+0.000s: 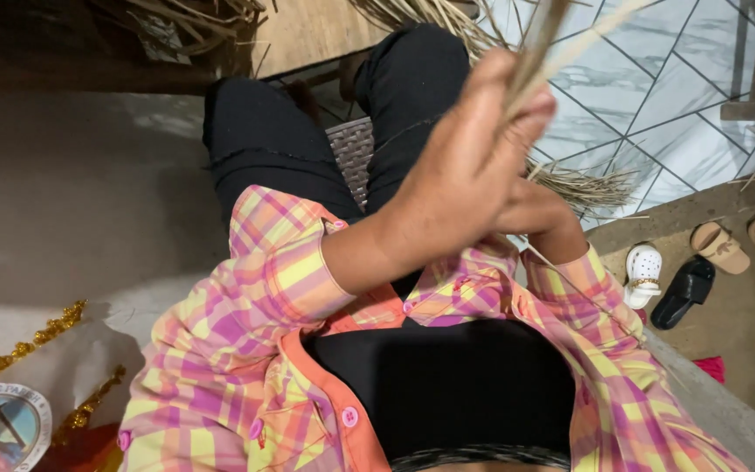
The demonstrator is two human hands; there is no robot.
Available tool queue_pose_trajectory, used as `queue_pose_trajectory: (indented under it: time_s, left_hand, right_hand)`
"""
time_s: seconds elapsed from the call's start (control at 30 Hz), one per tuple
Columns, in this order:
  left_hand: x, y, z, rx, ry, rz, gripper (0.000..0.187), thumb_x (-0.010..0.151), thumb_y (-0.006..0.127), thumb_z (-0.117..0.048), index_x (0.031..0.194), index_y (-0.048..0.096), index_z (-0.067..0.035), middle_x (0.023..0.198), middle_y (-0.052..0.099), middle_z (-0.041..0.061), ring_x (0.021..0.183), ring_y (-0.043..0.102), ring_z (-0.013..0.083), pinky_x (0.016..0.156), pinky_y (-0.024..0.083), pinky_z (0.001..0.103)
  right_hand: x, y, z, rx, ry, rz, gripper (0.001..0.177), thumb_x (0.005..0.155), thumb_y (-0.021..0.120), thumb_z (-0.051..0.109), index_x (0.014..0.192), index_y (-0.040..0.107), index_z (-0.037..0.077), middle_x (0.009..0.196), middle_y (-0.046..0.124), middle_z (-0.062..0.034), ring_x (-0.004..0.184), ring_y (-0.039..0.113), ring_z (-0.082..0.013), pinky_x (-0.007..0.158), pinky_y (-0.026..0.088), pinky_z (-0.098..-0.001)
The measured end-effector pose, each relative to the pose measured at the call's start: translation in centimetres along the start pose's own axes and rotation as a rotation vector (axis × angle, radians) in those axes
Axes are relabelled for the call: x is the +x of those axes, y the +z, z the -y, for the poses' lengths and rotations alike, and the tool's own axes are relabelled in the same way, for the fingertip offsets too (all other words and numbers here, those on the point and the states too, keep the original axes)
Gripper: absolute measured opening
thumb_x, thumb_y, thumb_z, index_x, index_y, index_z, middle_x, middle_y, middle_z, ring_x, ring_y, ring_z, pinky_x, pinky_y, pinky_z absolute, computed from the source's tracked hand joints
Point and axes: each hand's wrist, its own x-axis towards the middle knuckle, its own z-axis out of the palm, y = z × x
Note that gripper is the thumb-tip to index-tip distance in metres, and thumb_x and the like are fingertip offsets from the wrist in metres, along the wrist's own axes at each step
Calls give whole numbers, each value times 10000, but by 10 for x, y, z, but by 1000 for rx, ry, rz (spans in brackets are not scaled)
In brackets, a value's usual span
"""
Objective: Stripping and weaving thin fibers from dried plant stalks by hand
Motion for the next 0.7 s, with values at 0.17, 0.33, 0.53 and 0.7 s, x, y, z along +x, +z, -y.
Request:
queue_pose_trajectory:
  time_s: [0.17, 0.33, 0.53, 0.7]
  left_hand:
    - [-12, 6, -26, 202, -17, 67, 186, 1044, 413, -356, 1124, 386, -190, 989, 579, -41, 869, 615, 145, 782, 488, 360]
    - [-15, -8, -11, -179, 130, 92, 523, 1035, 551, 167, 1447, 357, -91, 1133, 483, 30, 1161, 583, 154, 1269, 615, 354]
    - [-23, -39, -18, 327, 63, -100, 1044, 967, 888, -324, 1663, 153, -67, 1688, 335, 157, 1544, 505, 272, 1389, 459, 439]
    - [-41, -57, -7, 322, 28, -48, 888, 1053, 826, -413, 1699, 230, -285, 1741, 397, 10, 1596, 564, 209, 1295, 453, 465]
  right_hand:
    - [-12, 2, -38, -485, -157, -56, 356, 1156, 471, 242, 1397, 412, -13, 1299, 384, -54, 1135, 389, -183, 962, 270, -313]
    - [-17, 1, -74, -973, -325, -109, 428, 1208, 378, 246, 1541, 281, -5, 1535, 236, -60, 1376, 272, -227, 1177, 163, -363]
    - [-20, 4, -64, -1460, -492, -167, 509, 1261, 286, 250, 1684, 150, 3, 1770, 88, -67, 1617, 156, -272, 1392, 55, -413]
    - [54, 31, 164, -252, -111, -357, 169, 960, 580, 182, 865, 660, 68, 751, 600, -15, 661, 510, -140, 639, 438, -349]
